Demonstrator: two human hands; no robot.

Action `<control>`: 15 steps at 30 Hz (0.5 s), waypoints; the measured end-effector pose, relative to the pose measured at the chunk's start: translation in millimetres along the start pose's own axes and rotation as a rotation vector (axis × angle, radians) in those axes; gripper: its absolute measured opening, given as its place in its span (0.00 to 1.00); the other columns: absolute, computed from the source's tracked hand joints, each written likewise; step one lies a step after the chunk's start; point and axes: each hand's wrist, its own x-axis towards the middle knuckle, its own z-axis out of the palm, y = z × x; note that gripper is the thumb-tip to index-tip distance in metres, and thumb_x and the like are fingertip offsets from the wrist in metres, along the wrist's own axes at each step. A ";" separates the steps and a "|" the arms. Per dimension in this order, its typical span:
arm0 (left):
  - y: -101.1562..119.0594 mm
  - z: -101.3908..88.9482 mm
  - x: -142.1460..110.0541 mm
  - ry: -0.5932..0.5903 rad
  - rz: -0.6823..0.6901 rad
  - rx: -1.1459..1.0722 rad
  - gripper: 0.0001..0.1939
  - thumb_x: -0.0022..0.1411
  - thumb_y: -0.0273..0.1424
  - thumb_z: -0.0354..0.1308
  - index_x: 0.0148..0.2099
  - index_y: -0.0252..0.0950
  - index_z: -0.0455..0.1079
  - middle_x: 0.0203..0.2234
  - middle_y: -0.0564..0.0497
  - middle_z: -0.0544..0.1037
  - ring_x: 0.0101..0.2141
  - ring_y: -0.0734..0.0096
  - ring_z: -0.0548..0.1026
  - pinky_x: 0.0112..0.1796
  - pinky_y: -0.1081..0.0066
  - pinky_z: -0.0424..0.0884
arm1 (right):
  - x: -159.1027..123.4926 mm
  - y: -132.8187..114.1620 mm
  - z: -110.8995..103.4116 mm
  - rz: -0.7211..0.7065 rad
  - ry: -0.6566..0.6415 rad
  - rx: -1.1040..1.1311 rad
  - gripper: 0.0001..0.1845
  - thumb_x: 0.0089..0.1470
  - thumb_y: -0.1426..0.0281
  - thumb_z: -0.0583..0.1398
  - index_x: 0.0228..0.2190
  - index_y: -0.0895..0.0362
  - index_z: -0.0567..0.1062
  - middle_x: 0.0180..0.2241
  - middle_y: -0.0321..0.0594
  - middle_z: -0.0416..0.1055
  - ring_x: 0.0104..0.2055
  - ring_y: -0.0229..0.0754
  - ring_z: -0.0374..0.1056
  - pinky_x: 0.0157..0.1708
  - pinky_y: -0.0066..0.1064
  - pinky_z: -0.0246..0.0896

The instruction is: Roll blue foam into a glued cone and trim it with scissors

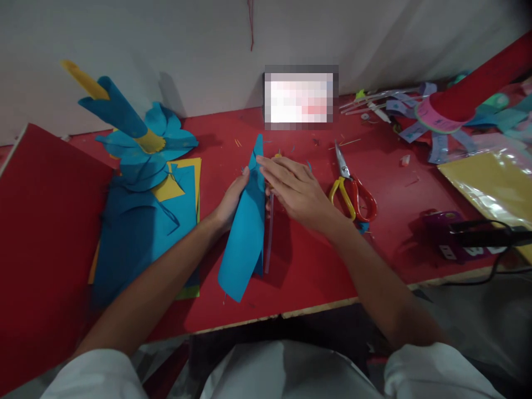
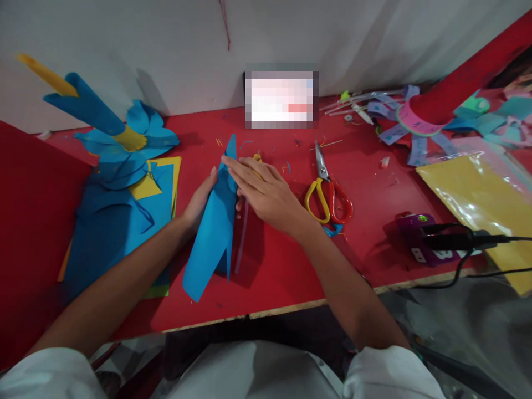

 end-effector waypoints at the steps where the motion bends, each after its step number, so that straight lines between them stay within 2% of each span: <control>1: -0.3 0.1 0.1 0.006 -0.001 -0.002 0.34 0.74 0.58 0.46 0.40 0.35 0.77 0.22 0.45 0.79 0.21 0.62 0.78 0.26 0.67 0.78 | 0.4 -1.3 -0.3 0.005 -0.010 -0.007 0.30 0.76 0.70 0.45 0.74 0.50 0.58 0.75 0.40 0.57 0.76 0.52 0.53 0.74 0.55 0.53; 9: -7.1 -4.1 3.5 0.053 0.028 -0.107 0.25 0.73 0.53 0.55 0.48 0.36 0.78 0.21 0.46 0.79 0.21 0.60 0.79 0.26 0.66 0.77 | 3.6 -5.0 0.3 0.009 -0.036 -0.014 0.31 0.76 0.69 0.45 0.75 0.50 0.56 0.74 0.39 0.59 0.76 0.54 0.53 0.74 0.57 0.51; 15: -6.7 -2.5 1.2 0.064 0.027 -0.076 0.25 0.73 0.53 0.55 0.47 0.36 0.78 0.21 0.46 0.79 0.21 0.61 0.79 0.28 0.66 0.78 | 3.5 -1.4 3.5 -0.009 -0.016 -0.006 0.30 0.75 0.67 0.46 0.74 0.53 0.59 0.72 0.43 0.63 0.75 0.57 0.55 0.74 0.60 0.50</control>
